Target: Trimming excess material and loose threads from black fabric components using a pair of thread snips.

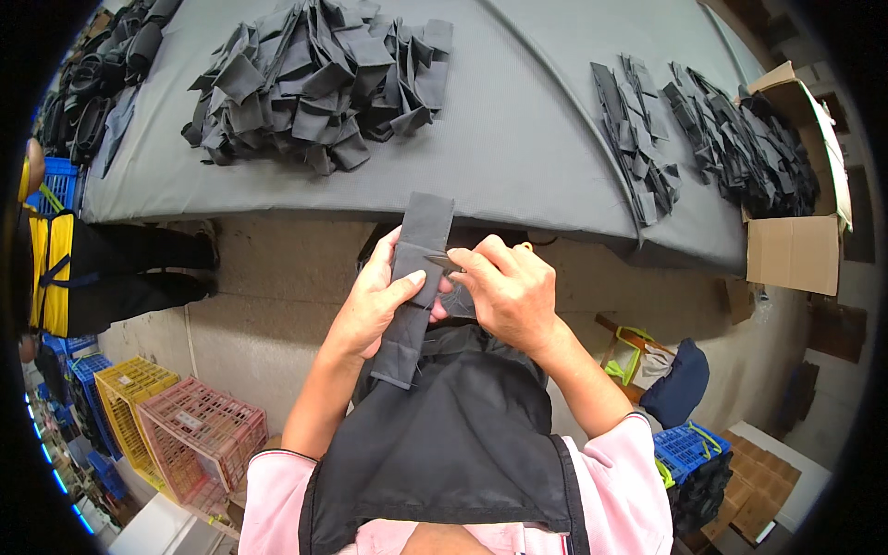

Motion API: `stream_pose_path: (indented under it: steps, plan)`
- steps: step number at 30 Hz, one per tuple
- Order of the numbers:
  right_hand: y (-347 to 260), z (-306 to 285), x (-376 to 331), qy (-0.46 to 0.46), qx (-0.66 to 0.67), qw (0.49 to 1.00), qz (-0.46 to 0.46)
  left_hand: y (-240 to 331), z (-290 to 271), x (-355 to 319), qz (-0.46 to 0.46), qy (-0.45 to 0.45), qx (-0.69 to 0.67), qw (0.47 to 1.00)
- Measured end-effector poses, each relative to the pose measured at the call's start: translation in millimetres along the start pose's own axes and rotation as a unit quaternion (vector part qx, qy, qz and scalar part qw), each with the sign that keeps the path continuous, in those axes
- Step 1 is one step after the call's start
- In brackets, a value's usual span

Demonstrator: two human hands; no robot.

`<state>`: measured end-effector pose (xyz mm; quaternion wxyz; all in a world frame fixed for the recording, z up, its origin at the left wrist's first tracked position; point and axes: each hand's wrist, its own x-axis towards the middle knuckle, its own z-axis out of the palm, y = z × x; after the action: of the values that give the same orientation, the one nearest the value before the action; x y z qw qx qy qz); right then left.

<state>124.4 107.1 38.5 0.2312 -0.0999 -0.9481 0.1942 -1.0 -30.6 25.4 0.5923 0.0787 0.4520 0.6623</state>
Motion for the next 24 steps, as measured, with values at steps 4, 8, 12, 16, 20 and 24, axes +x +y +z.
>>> stream_pose_path:
  steps: [4,8,12,16,20,24]
  plan:
    - [-0.3,10.3,3.9,0.033,0.061,0.997,0.044,7.2,-10.9,7.2,-0.002,0.009,0.003,1.000]
    - [-2.0,15.6,10.8,0.031,0.093,0.989,0.113,18.4,-19.2,15.1,-0.053,-0.035,0.026,0.998]
    - [-5.6,17.4,10.1,0.060,0.099,0.983,0.140,21.2,-17.5,21.1,-0.056,-0.034,0.042,0.997]
    - [-5.3,15.4,4.7,0.049,0.100,0.975,0.194,21.5,-14.4,28.0,-0.062,-0.038,0.051,0.996]
    - [-7.2,7.1,-7.1,0.053,0.037,0.985,0.161,24.8,-8.2,30.3,-0.093,-0.077,0.076,0.990]
    - [-14.0,-1.3,-3.5,0.077,0.057,0.980,0.174,15.8,1.0,29.0,-0.067,-0.078,0.082,0.991]
